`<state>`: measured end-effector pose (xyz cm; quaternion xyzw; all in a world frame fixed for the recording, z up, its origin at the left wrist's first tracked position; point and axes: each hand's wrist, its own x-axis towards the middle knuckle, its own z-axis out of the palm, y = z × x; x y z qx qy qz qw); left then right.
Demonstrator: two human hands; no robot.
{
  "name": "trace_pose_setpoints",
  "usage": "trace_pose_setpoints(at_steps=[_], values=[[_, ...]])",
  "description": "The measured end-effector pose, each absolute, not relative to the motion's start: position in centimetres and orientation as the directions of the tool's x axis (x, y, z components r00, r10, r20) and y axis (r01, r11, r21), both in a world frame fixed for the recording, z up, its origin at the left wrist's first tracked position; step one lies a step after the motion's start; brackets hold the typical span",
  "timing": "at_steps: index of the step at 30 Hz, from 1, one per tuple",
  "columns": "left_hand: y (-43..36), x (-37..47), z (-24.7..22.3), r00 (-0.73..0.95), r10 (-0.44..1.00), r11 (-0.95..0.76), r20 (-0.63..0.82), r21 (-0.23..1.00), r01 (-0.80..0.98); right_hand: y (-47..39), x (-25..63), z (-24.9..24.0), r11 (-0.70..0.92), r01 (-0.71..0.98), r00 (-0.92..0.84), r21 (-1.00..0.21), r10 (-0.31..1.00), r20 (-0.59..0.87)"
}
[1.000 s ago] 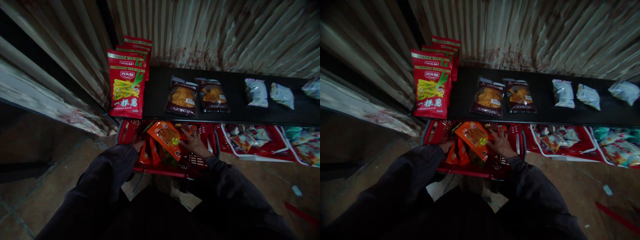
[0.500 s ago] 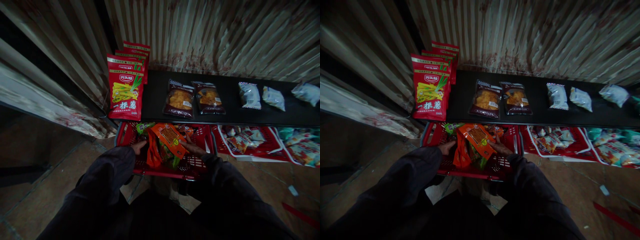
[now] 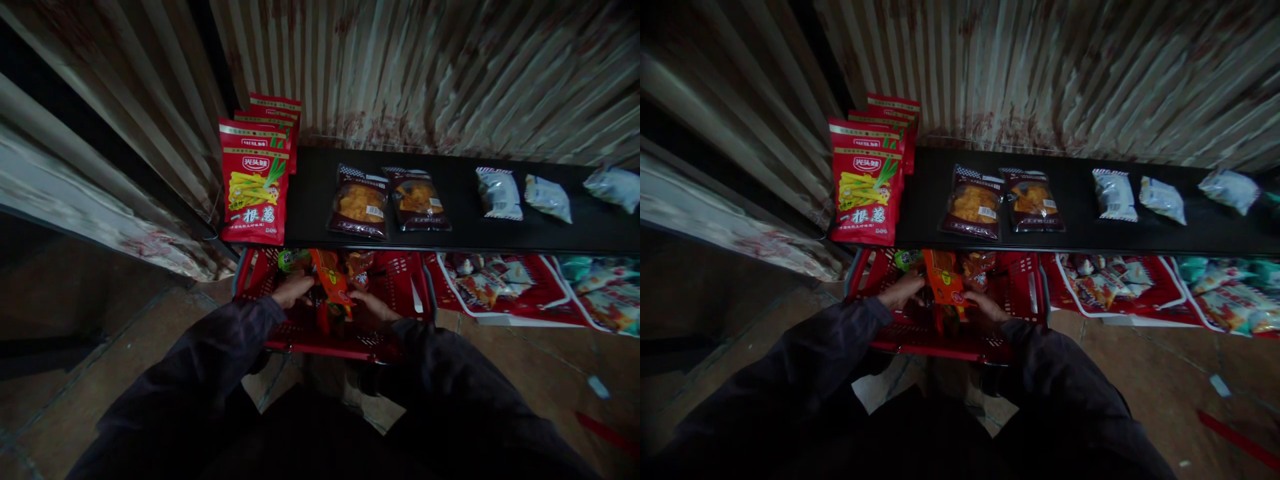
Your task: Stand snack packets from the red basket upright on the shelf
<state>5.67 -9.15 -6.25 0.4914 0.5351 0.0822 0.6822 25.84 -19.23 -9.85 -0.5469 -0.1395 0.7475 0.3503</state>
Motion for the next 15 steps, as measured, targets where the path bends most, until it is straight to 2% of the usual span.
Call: trace_pose_setpoints(at_steps=[4,7,9,11,13,15], values=[[-10.6,5.8,-3.1,0.447,0.713,0.254,-0.541,0.792,0.555,-19.0,25.1,-8.5,-0.680,-0.412,-0.192,-0.607,0.716,-0.671],[-11.6,6.0,-0.4,0.509,0.772,-0.067,-0.381,0.748,0.660,-18.6,25.1,-7.8,-0.688,-0.342,-0.226,-0.640,0.721,-0.655],[-12.4,6.3,1.1,0.542,0.783,-0.168,-0.305,0.734,0.658,-18.3,25.2,-7.8,-0.671,-0.187,-0.239,-0.718,0.739,-0.629],[-13.2,6.8,1.9,0.585,0.777,-0.296,-0.235,0.684,0.667,-18.1,25.6,-8.1,-0.554,0.053,-0.240,-0.831,0.800,-0.549],[-13.9,7.1,1.7,0.615,0.747,-0.370,-0.251,0.611,0.699,-17.9,26.5,-8.5,-0.416,0.230,-0.247,-0.880,0.850,-0.466],[-14.5,7.2,0.8,0.642,0.703,-0.413,-0.307,0.559,0.719,-17.6,28.1,-8.7,-0.336,0.332,-0.239,-0.881,0.874,-0.423]])
